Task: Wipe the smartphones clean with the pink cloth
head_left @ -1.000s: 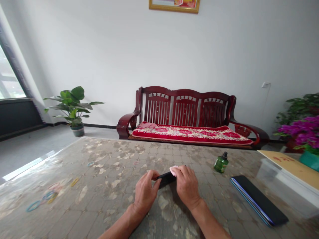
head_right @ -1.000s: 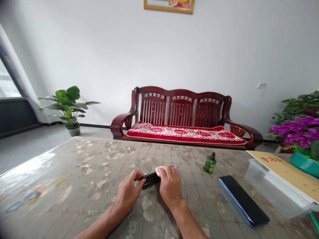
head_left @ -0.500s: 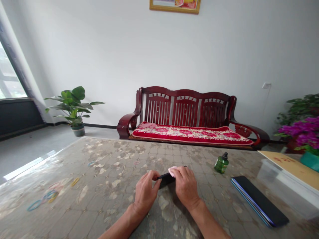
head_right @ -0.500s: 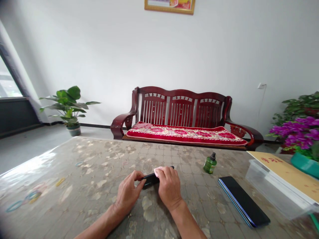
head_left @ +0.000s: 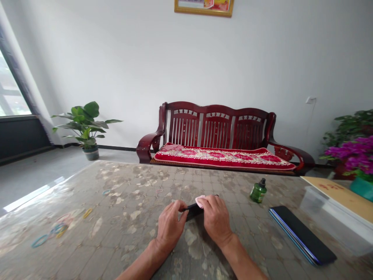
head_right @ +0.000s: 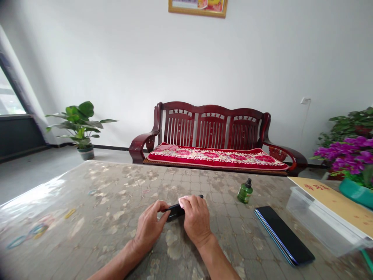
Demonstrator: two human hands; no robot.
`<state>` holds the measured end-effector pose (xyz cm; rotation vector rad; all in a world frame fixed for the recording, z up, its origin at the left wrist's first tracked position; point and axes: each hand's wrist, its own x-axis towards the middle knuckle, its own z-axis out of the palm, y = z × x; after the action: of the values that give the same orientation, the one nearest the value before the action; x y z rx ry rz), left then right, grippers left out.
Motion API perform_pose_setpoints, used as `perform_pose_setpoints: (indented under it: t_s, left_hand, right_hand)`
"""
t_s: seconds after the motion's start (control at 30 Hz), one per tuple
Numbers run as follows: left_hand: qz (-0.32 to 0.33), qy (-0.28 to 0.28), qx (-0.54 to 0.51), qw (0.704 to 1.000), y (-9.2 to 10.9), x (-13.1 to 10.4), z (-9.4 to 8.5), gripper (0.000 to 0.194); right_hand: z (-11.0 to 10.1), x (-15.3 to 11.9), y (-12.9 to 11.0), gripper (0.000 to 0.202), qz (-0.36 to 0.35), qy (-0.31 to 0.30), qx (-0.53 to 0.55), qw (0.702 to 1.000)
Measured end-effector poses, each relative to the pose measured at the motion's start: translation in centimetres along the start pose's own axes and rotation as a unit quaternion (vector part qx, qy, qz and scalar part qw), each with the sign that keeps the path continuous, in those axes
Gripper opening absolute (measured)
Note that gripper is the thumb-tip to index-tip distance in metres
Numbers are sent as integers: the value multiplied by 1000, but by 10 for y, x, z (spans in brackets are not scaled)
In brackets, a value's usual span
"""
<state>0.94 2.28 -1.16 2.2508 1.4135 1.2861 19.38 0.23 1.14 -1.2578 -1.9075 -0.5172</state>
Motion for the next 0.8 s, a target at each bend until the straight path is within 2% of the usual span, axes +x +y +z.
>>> perform_pose_setpoints:
  t_s: [0.13, 0.2, 0.47, 0.67, 0.8]
  left_hand:
    - [-3, 1, 13, 1000, -2, 1, 1, 3]
    - [2, -5, 12, 1000, -2, 2, 0, 3]
    - [15, -30, 12, 999, 0, 4, -4, 7]
    - [24, -46, 25, 998, 0, 6, -7, 7]
    - [38, -75, 60, 995, 4, 12, -13, 12]
  right_hand:
    - [-3, -4, 29, 21, 46, 22, -42, 998]
    - [-3, -6, 36, 22, 60, 31, -57, 996]
    - [3, -8, 19, 22, 26, -9, -16, 999]
    - [1, -10, 42, 25, 119, 23, -21, 992]
    - [5, -13, 50, 28, 190, 31, 34, 981]
